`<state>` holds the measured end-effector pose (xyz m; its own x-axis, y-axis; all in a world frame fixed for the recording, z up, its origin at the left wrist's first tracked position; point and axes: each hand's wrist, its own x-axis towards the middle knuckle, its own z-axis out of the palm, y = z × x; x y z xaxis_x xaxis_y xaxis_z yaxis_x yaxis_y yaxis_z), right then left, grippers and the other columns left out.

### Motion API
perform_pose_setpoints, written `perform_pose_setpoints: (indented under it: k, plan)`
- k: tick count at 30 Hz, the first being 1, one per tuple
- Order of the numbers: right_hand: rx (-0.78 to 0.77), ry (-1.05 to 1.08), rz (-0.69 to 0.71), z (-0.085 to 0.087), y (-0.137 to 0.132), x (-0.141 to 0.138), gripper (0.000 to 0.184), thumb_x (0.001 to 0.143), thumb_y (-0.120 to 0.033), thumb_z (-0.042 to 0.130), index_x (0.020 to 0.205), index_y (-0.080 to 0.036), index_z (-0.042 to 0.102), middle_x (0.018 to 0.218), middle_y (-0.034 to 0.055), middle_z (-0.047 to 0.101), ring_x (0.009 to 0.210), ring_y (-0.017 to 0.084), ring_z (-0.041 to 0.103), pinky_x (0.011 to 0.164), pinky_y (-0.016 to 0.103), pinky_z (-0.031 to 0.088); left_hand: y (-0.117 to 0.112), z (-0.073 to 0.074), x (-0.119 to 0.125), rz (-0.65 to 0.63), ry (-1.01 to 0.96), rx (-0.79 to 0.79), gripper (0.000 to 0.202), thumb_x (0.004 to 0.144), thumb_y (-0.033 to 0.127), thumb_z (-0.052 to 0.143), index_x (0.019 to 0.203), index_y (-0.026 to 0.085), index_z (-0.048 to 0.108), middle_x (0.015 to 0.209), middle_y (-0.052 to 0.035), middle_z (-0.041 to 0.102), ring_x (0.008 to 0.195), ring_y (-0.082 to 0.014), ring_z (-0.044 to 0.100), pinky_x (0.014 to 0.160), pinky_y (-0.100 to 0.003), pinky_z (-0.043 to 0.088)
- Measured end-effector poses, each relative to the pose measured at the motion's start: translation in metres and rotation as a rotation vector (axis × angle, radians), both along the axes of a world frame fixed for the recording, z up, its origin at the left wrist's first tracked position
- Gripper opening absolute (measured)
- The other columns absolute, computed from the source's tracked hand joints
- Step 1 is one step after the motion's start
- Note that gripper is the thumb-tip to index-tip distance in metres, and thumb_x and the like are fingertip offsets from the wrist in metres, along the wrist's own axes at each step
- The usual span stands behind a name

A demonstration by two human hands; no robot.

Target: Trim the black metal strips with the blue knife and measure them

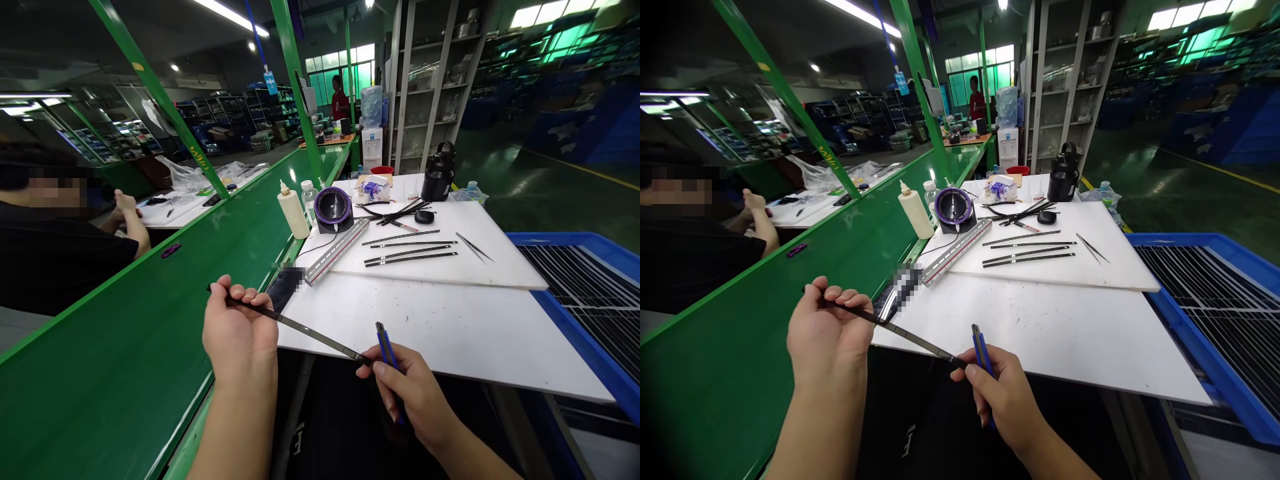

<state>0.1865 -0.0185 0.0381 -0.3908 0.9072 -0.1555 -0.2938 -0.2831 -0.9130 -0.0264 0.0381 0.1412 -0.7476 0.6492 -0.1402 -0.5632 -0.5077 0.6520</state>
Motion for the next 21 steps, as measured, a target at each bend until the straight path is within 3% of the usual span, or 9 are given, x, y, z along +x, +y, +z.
perform_pose_setpoints:
  k: [7,13,21]
  plan:
    - [-0.075,0.036,-0.071,0.007,0.003,-0.001,0.033,0.077,-0.037,0.072,0.101,-0.016,0.066,0.091,0.0086,0.071,0.044,0.006,0.041,0.039,0.021,0.036,0.003,-0.003,-0.001,0.033,-0.009,-0.009,0.016,0.095,0.020,0.044,0.082,0.017,0.054,0.063,0.0057,0.038,0.046,-0.0055,0.040,0.043,-0.016,0.036]
    - [-0.085,0.080,-0.081,0.015,0.002,0.001,0.030,0.079,-0.036,0.073,0.102,-0.017,0.065,0.090,0.0085,0.071,0.044,0.006,0.042,0.039,0.020,0.034,-0.003,0.002,0.000,0.016,-0.028,0.013,0.019,0.094,0.017,0.039,0.081,0.016,0.053,0.064,0.0047,0.037,0.047,-0.0062,0.038,0.042,-0.017,0.036]
    - [-0.073,0.229,-0.122,0.041,-0.011,0.012,0.030,0.081,-0.038,0.074,0.103,-0.020,0.065,0.084,0.0055,0.069,0.045,0.007,0.046,0.038,0.019,0.037,-0.031,0.018,0.002,-0.122,0.058,0.234,0.020,0.091,0.017,0.030,0.081,0.015,0.047,0.069,0.0019,0.039,0.054,-0.0087,0.042,0.047,-0.020,0.039]
